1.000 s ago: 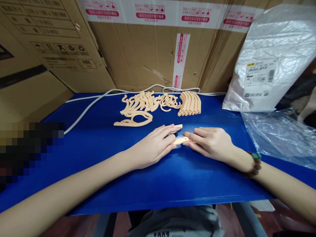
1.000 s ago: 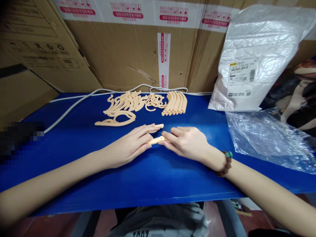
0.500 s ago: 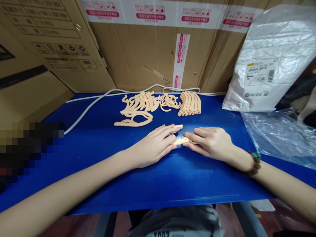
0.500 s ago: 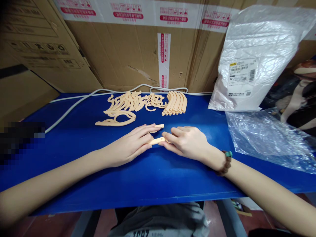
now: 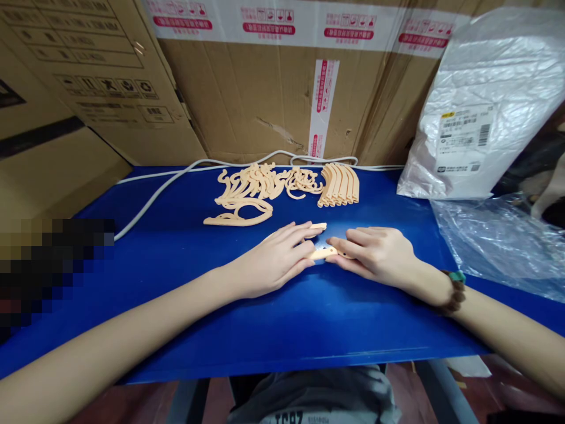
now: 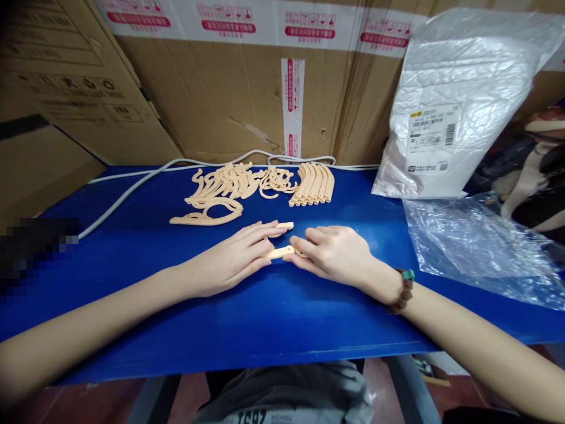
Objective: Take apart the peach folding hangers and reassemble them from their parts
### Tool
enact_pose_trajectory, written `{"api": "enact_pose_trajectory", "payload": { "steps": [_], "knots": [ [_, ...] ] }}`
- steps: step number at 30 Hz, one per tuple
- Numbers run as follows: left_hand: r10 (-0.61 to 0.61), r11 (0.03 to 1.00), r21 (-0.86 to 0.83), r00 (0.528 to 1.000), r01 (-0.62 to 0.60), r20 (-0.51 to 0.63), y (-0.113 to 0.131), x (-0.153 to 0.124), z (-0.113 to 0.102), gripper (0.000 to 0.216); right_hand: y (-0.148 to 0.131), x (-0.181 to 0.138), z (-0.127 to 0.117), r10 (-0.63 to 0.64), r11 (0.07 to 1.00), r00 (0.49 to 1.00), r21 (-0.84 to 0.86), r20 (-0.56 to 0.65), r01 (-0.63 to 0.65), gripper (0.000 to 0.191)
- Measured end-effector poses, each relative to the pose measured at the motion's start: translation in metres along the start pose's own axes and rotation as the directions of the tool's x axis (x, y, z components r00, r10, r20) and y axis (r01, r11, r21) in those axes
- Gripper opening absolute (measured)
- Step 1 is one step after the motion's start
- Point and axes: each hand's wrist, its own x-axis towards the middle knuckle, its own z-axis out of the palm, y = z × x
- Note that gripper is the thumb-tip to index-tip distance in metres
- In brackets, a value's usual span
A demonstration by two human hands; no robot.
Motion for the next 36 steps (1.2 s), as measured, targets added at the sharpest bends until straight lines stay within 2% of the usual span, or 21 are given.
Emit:
{"api": "enact_pose_trajectory", "payload": {
  "steps": [8,26,32,36],
  "knots": [
    [-0.002,1.000,-0.008,1.000,0.002,0.026,-0.0001,0.0009,-0.0020,0.032,0.0009,0.0002,0.0003,-0.006,1.000,1.000,0.020,0.003,0.006,0.039],
    [-0.006,0.999,-0.043,1.000,0.005,-0.007,0.0003,0.0010,-0.0019,0.030,0.0001,0.0002,-0.0008,-0.014,0.999,1.000,0.030,0.003,0.014,0.039],
    [0.009,0.999,-0.052,1.000,-0.010,-0.004,0.0020,0.0008,-0.0013,0.030,0.0036,0.0005,0.0026,-0.018,0.990,0.998,0.140,0.066,0.008,0.045],
    [0.030,0.997,-0.071,0.999,-0.028,0.016,0.0049,0.0011,-0.0045,0.028,0.0051,-0.0008,0.0045,-0.022,0.973,0.993,0.231,0.117,-0.006,0.039]
  ]
}}
